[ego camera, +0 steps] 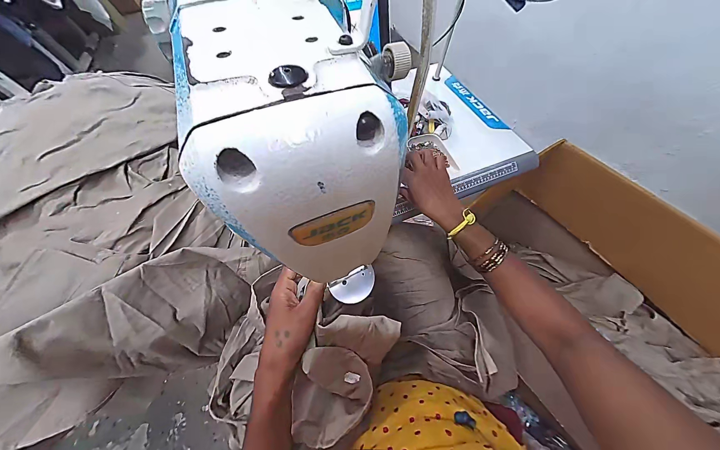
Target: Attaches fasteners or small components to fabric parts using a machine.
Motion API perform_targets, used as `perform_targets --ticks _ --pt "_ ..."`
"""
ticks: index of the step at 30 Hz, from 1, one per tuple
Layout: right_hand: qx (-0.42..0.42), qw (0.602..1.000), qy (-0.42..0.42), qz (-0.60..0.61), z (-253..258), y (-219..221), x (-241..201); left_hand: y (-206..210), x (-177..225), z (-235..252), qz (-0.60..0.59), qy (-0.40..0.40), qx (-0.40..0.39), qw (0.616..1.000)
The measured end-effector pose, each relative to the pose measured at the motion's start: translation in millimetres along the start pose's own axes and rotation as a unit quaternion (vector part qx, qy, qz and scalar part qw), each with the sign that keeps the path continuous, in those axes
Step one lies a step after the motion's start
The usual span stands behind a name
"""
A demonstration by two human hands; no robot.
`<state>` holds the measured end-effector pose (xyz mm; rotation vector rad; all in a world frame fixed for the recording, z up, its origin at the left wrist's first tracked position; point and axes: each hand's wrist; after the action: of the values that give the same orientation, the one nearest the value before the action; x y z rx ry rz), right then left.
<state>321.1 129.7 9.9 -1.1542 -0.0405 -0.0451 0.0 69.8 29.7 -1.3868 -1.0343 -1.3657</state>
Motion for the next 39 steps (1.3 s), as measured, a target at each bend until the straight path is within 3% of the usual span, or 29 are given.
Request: perform_targets --ticks 2,9,15,17,19,21,23,25,28,31,33,34,36,37,39 --pt "0.011 1.0 0.009 0.008 -4.7 -0.6 -6.9 0.5 -1.4 -2.3 -0.01 -0.002 0.005 1.0" --pt "0.123 0.967 0.079 0.209 -46.0 -30.4 -10.6 4.0 -4.0 -6.2 -0.03 -0.003 -0.003 1.0" --pt "0.105 0.939 0.091 0.315 -55.8 -56.6 -30.4 -2.3 -5.1 1.3 -0.014 -0.011 -0.025 1.0" --pt "0.108 0.939 0.055 0.322 -51.0 -66.3 -44.1 -10.7 -10.5 -0.6 0.126 0.029 -0.028 0.991" --pt "0.142 0.946 -0.023 0.292 -52.8 -71.6 -59.6 -14.1 -14.1 -23.9 0.249 0.136 -0.023 0.959" --pt "0.21 0.937 -0.158 0.231 -60.6 -73.5 -76.0 -15.0 -14.1 -65.8 0.255 0.243 -0.128 0.927" --pt "0.243 0.912 -0.284 0.168 -66.2 -73.7 -94.6 -14.8 -13.5 -99.4 0.233 0.254 -0.251 0.905" --pt "0.227 0.911 -0.313 0.142 -59.3 -77.1 -107.9 -24.8 -26.8 -113.2 0.325 0.233 -0.195 0.895" --pt "0.178 0.934 -0.25 0.185 -55.7 -79.0 -108.9 -60.4 -66.7 -106.3 0.431 0.13 -0.043 0.892" --pt "0.094 0.916 -0.044 0.388 -77.1 -61.3 -95.2 -77.8 -97.0 -110.1 0.407 -0.033 0.013 0.913" --pt "-0.058 0.879 0.08 0.466 -101.2 -41.3 -90.1 -67.8 -93.1 -109.7 0.375 -0.139 -0.013 0.916" --pt "-0.177 0.84 0.086 0.505 -113.6 -34.7 -90.0 -57.5 -86.6 -106.8 0.342 -0.146 -0.037 0.927" --pt "-0.349 0.764 0.05 0.54 -145.8 -35.8 -110.6 -23.0 -68.2 -103.8 0.245 -0.039 -0.097 0.964" --pt "-0.358 0.753 0.069 0.548 -166.0 -45.5 -125.6 0.7 -58.0 -100.6 0.186 0.054 -0.132 0.972" --pt "-0.282 0.773 0.184 0.537 -203.8 -77.7 -128.3 43.5 -29.4 -89.5 0.127 0.207 -0.212 0.947"
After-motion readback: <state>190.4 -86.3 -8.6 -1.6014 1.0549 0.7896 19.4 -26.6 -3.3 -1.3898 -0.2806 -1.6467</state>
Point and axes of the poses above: each hand's wrist, its own z-axis towards the middle knuckle, its own y-axis out of the palm, x = y × z, and after that the axes turned 7 degrees about -z, right-handed
